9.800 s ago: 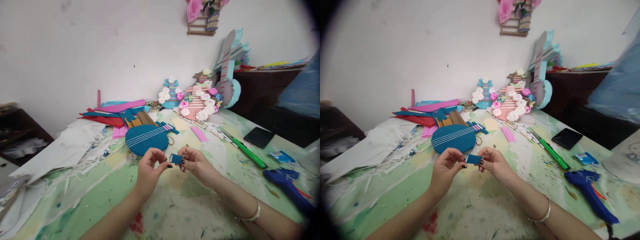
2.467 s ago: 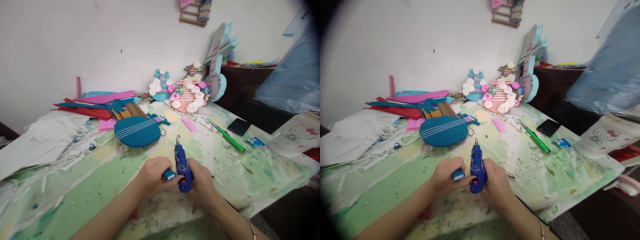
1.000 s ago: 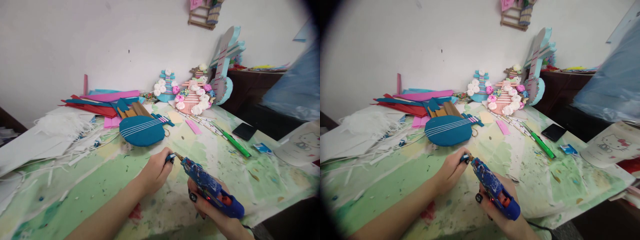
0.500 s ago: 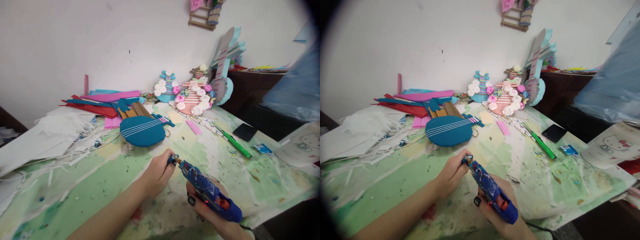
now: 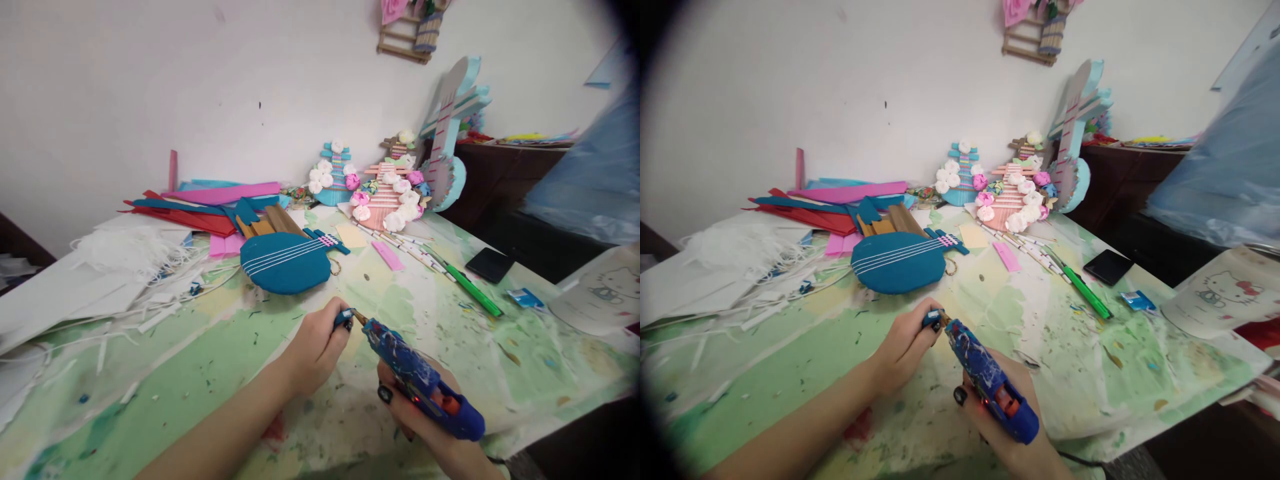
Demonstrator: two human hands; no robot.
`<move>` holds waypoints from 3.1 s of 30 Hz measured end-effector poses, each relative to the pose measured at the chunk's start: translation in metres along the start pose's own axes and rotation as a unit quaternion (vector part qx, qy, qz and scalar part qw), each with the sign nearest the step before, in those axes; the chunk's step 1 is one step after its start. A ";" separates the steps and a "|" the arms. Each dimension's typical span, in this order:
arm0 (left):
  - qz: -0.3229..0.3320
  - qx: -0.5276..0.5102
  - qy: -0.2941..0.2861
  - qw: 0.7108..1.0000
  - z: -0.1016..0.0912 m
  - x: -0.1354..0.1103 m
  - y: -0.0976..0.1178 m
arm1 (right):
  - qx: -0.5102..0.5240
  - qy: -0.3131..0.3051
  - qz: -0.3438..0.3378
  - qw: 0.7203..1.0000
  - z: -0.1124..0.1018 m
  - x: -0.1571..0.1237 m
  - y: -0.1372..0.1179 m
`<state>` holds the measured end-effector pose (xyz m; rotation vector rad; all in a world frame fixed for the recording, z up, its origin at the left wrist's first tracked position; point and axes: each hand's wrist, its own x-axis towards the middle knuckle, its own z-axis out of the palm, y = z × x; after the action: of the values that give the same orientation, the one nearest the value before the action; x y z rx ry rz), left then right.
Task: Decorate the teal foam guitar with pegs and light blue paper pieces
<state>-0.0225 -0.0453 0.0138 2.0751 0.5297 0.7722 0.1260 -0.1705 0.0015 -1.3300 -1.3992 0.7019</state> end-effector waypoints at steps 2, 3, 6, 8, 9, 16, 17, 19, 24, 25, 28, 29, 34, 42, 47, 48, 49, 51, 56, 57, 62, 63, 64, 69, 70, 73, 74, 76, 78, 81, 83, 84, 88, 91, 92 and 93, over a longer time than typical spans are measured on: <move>0.000 0.005 -0.001 1.000 0.000 0.000 0.000 | 0.011 0.009 0.017 1.000 0.000 -0.001 0.001; 0.001 0.009 -0.002 1.000 0.000 0.000 0.000 | 0.015 0.013 0.023 1.000 0.000 -0.002 0.002; 0.003 0.028 -0.003 1.000 0.000 0.001 -0.001 | 0.005 0.028 0.021 0.999 0.001 -0.004 -0.002; 0.003 0.042 -0.002 0.999 0.000 0.001 -0.001 | -0.018 0.027 0.004 0.999 0.002 -0.005 -0.007; 0.005 0.048 -0.001 0.999 0.000 0.001 -0.002 | -0.031 0.024 -0.005 0.999 0.003 -0.005 -0.010; 0.017 0.072 0.010 0.997 0.002 0.000 -0.002 | -0.070 0.023 -0.034 0.997 0.005 -0.003 -0.011; 0.018 0.075 0.013 0.997 0.002 -0.001 -0.002 | -0.063 0.032 -0.032 0.997 0.005 -0.003 -0.010; 0.020 0.079 0.019 0.996 0.002 -0.002 -0.002 | -0.051 0.042 -0.025 0.997 0.005 -0.003 -0.007; 0.018 0.088 0.020 0.996 0.001 -0.002 -0.002 | -0.037 0.061 -0.008 0.997 0.005 -0.003 -0.007; 0.019 0.091 0.024 0.995 0.001 -0.001 -0.003 | -0.039 0.063 -0.011 0.997 0.004 -0.003 -0.007; 0.013 0.100 0.054 0.993 0.002 -0.001 -0.003 | -0.070 0.064 -0.036 0.995 0.001 -0.003 -0.009; 0.011 0.101 0.064 0.993 0.002 -0.001 -0.003 | -0.093 0.062 -0.052 0.992 -0.001 -0.003 -0.010; 0.033 0.072 0.066 0.995 0.002 -0.003 -0.001 | -0.197 0.084 -0.137 0.967 -0.005 0.007 -0.003; 0.063 0.040 0.060 0.995 0.006 -0.005 0.005 | -0.248 0.062 -0.139 0.957 0.000 0.013 0.007; 0.041 0.044 0.072 0.996 0.007 -0.005 0.011 | -0.295 0.072 -0.162 0.939 0.001 0.014 0.009; 0.038 0.050 0.079 0.995 0.007 -0.005 0.013 | -0.309 0.074 -0.167 0.933 0.000 0.015 0.010; 0.039 0.059 0.088 0.994 0.007 -0.005 0.013 | -0.323 0.073 -0.169 0.928 0.000 0.015 0.011; 0.054 0.086 0.106 0.989 0.006 -0.004 0.013 | -0.346 0.063 -0.160 0.923 0.001 0.016 0.013; 0.092 0.132 0.140 0.977 0.008 -0.002 0.009 | -0.361 0.051 -0.124 0.923 0.003 0.015 0.015; 0.093 0.135 0.144 0.976 0.009 -0.002 0.008 | -0.360 0.054 -0.123 0.923 0.004 0.015 0.015; 0.090 0.127 0.143 0.977 0.011 -0.003 0.007 | -0.345 0.061 -0.125 0.928 0.005 0.012 0.018; 0.088 0.122 0.138 0.979 0.010 -0.003 0.006 | -0.337 0.062 -0.133 0.930 0.005 0.011 0.018; 0.087 0.115 0.133 0.981 0.007 -0.002 0.004 | -0.327 0.064 -0.140 0.933 0.005 0.010 0.018; 0.067 0.092 0.072 0.991 -0.010 0.002 -0.005 | -0.228 0.099 -0.164 0.955 0.001 0.006 0.003; 0.059 0.101 0.062 0.991 -0.012 0.002 -0.005 | -0.206 0.097 -0.161 0.960 0.000 0.006 -0.003; 0.038 0.146 0.042 0.988 -0.012 0.003 -0.005 | -0.159 0.057 -0.153 0.974 -0.003 0.006 -0.018; 0.033 0.160 0.040 0.986 -0.011 0.003 -0.004 | -0.150 0.044 -0.150 0.976 -0.004 0.006 -0.022; 0.032 0.179 0.039 0.983 -0.008 0.003 -0.004 | -0.137 0.033 -0.137 0.980 -0.004 0.004 -0.024; 0.041 0.189 0.043 0.980 -0.006 0.003 -0.004 | -0.129 0.037 -0.112 0.985 -0.002 0.002 -0.022; 0.066 0.198 0.041 0.977 -0.006 0.002 -0.004 | -0.122 0.056 -0.080 0.988 0.002 -0.002 -0.015; 0.077 0.201 0.043 0.976 -0.006 0.002 -0.004 | -0.126 0.069 -0.073 0.987 0.004 -0.002 -0.013; 0.081 0.202 0.045 0.975 -0.006 0.002 -0.004 | -0.130 0.071 -0.073 0.986 0.005 -0.002 -0.014; 0.076 0.199 0.054 0.976 -0.006 0.002 -0.004 | -0.152 0.035 -0.102 0.983 0.005 0.004 -0.021; 0.068 0.194 0.053 0.977 -0.006 0.002 -0.004 | -0.156 0.012 -0.114 0.981 0.004 0.006 -0.024; 0.068 0.192 0.052 0.978 -0.006 0.002 -0.004 | -0.155 0.008 -0.112 0.982 0.004 0.006 -0.024; 0.068 0.191 0.051 0.978 -0.006 0.001 -0.004 | -0.153 0.007 -0.110 0.982 0.003 0.006 -0.023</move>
<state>-0.0260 -0.0385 0.0133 2.4549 0.6378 0.9170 0.1161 -0.1692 0.0231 -1.3815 -1.6609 0.3361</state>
